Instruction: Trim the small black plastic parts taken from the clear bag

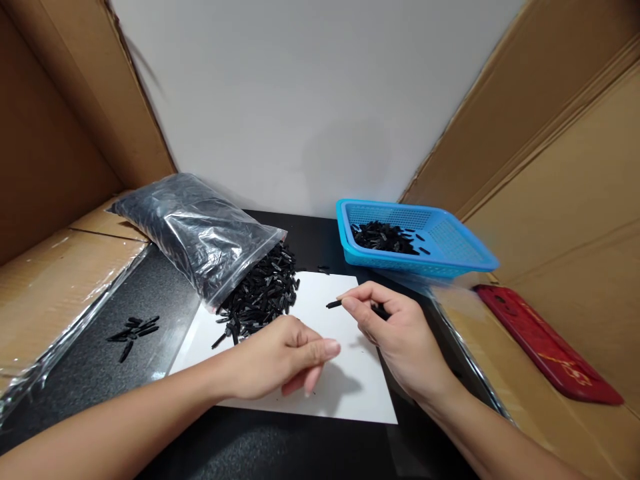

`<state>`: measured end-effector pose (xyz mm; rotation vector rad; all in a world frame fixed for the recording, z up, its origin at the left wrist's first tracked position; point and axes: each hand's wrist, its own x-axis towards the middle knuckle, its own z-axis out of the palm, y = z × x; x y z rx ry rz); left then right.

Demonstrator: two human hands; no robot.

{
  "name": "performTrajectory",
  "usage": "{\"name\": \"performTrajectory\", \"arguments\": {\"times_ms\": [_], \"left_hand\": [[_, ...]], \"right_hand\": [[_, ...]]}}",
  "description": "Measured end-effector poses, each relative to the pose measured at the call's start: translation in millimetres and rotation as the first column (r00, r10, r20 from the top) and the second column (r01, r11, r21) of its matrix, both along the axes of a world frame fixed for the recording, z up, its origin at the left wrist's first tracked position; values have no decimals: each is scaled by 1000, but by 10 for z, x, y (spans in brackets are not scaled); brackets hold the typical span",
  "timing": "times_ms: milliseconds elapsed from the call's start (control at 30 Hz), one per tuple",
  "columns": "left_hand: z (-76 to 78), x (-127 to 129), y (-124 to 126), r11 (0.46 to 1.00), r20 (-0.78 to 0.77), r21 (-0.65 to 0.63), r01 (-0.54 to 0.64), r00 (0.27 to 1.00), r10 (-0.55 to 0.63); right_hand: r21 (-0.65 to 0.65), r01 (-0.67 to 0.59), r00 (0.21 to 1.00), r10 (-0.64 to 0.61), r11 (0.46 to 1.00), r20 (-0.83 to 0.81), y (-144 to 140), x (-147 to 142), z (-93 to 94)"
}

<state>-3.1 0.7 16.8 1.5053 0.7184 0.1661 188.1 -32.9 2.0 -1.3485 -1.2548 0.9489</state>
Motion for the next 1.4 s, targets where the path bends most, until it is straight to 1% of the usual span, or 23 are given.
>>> {"name": "performTrajectory", "arguments": {"times_ms": [67,133,167,200,233,300,367,500,600,667,700,767,867,900,933,967,1033,1100,1133,1200,1233,1300,1400], "left_hand": [[14,4,-23,998,-31,62,4,1000,-2],[7,18,-22,989,4,122,-81,997,81],[-4,27,-14,983,34,123,-137,990,134],[-18,36,-1,976,64,94,-197,979,191],[-35,44,13,966,93,38,-257,963,252],[-68,56,39,930,151,-105,-353,918,366],[-92,63,54,898,214,-201,-392,877,431],[-105,68,57,890,305,-243,-385,841,447],[-101,75,58,871,320,-267,-412,815,484],[-100,81,63,861,325,-269,-432,800,503],[-101,83,65,858,329,-264,-440,795,509],[-106,86,67,856,335,-253,-452,789,515],[-112,89,61,855,326,-244,-458,791,517],[-111,90,58,856,323,-240,-458,794,515],[-108,91,54,859,323,-230,-458,796,511],[-104,91,51,863,325,-217,-456,800,504],[-89,90,47,873,338,-177,-455,805,488],[-75,85,42,877,355,-131,-463,804,478],[-69,82,39,876,362,-111,-470,802,476],[-66,75,30,871,369,-78,-485,797,477],[-68,73,25,871,370,-64,-488,798,475],[-74,73,16,872,370,-43,-488,802,468],[-80,77,10,873,365,-25,-487,809,462]], "right_hand": [[-18,-4,999,3,1000,-39,-3,-4,-17],[-24,-13,997,11,1000,-79,-4,-14,-29],[-28,-21,995,18,999,-103,-3,-20,-32],[-36,-32,991,27,999,-128,-2,-25,-34],[-46,-43,988,36,998,-151,-1,-30,-34],[-62,-61,983,49,996,-176,0,-36,-32],[-60,-68,983,56,996,-173,-1,-35,-31],[-45,-62,988,55,997,-141,-5,-22,-45],[-47,-59,988,51,997,-144,-4,-20,-60],[-46,-66,983,57,997,-173,-1,-24,-58],[-48,-73,975,61,996,-213,0,-27,-50],[-78,-113,932,79,991,-353,7,-28,-21],[-129,-222,805,108,966,-583,28,-17,22],[-142,-251,778,112,958,-618,36,-11,27],[-153,-267,773,117,951,-624,44,-7,24],[-162,-271,789,123,949,-602,51,-3,15],[-141,-244,867,151,960,-474,54,1,-14],[-44,-201,949,184,979,-254,43,1,-44],[19,-188,973,189,982,-133,33,1,-54],[121,-185,981,177,975,76,8,1,-60],[153,-189,975,167,970,149,-4,0,-58],[200,-192,962,144,961,232,-22,-4,-51],[254,-194,953,120,948,279,-31,-10,-40]]}}
